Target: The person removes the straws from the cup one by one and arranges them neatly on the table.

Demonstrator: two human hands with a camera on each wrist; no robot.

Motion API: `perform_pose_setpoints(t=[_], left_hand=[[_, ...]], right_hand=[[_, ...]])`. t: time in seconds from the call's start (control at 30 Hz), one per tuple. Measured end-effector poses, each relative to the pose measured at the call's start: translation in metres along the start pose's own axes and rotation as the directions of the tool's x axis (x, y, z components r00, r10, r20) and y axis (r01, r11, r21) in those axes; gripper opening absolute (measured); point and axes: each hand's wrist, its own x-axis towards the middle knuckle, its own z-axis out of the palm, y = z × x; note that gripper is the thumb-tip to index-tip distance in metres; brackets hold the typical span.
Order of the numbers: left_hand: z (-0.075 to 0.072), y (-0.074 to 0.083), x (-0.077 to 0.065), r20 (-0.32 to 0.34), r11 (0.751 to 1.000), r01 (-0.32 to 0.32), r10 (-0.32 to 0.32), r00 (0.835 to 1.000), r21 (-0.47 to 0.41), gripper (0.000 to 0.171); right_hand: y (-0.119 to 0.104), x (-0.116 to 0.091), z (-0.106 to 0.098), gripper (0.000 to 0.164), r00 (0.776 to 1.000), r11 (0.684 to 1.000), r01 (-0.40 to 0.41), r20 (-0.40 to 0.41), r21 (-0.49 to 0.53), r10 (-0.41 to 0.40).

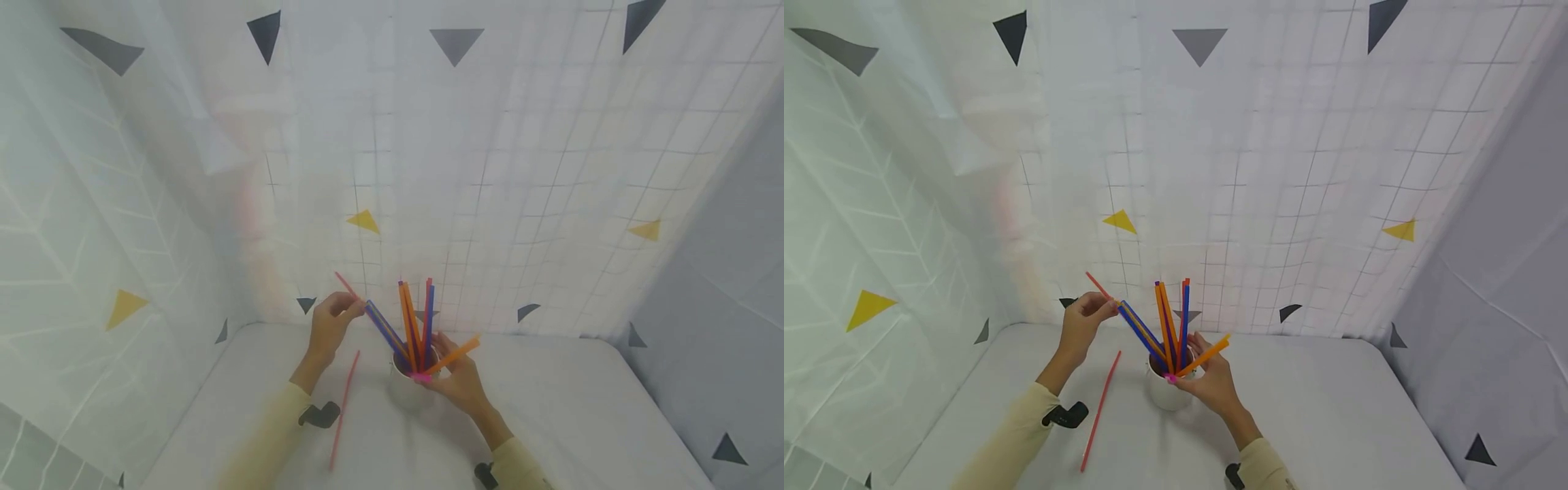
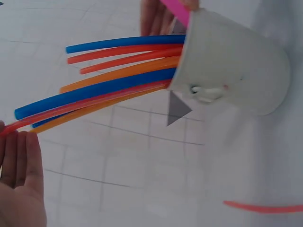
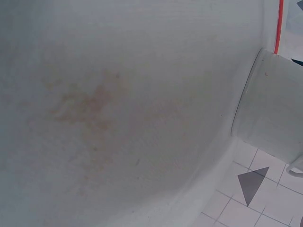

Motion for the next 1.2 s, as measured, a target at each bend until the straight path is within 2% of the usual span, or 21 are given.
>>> perform_pose_setpoints(t=[0.2, 0.4, 0.6, 0.7, 0.83, 1.0, 1.2], left_hand=[[-0.019, 0.024, 0.011, -0.068, 0.995, -0.092, 0.088, 0.994, -0.043, 0.026], [-0.038, 0.049, 0.022, -0.115, 0.98, -0.191, 0.184, 0.976, -0.052, 0.03], [-0.057, 0.055, 0.03, -0.17, 0.969, -0.24, 0.228, 0.959, -0.055, 0.035], [-0.065, 0.051, 0.031, -0.191, 0.976, -0.219, 0.212, 0.958, -0.017, 0.034], [-0.071, 0.038, 0.03, -0.192, 0.99, -0.137, 0.141, 0.971, 0.032, 0.037], [-0.075, 0.013, 0.022, -0.162, 0.998, -0.027, 0.034, 0.986, 0.049, 0.041], [-0.077, -0.023, 0.009, -0.108, 0.994, 0.076, -0.068, 0.992, 0.075, 0.042]], right_hand=[[0.0, -0.002, 0.001, 0.096, 1.0, 1.0, -0.017, -0.004, -0.014, 0.016], [0.013, -0.002, 0.004, 0.097, 1.0, 1.0, -0.006, -0.03, -0.024, 0.005], [0.034, -0.001, 0.007, 0.1, 0.999, 0.997, -0.014, -0.042, -0.079, 0.01], [0.03, -0.001, 0.006, 0.098, 0.999, 0.998, -0.009, -0.04, -0.059, 0.006], [0.011, -0.001, 0.004, 0.097, 1.0, 0.999, -0.002, -0.026, -0.038, 0.001], [-0.003, -0.002, 0.002, 0.096, 1.0, 0.999, -0.015, -0.008, -0.046, 0.015], [-0.004, -0.001, 0.003, 0.096, 1.0, 0.999, -0.009, -0.012, -0.051, 0.008]])
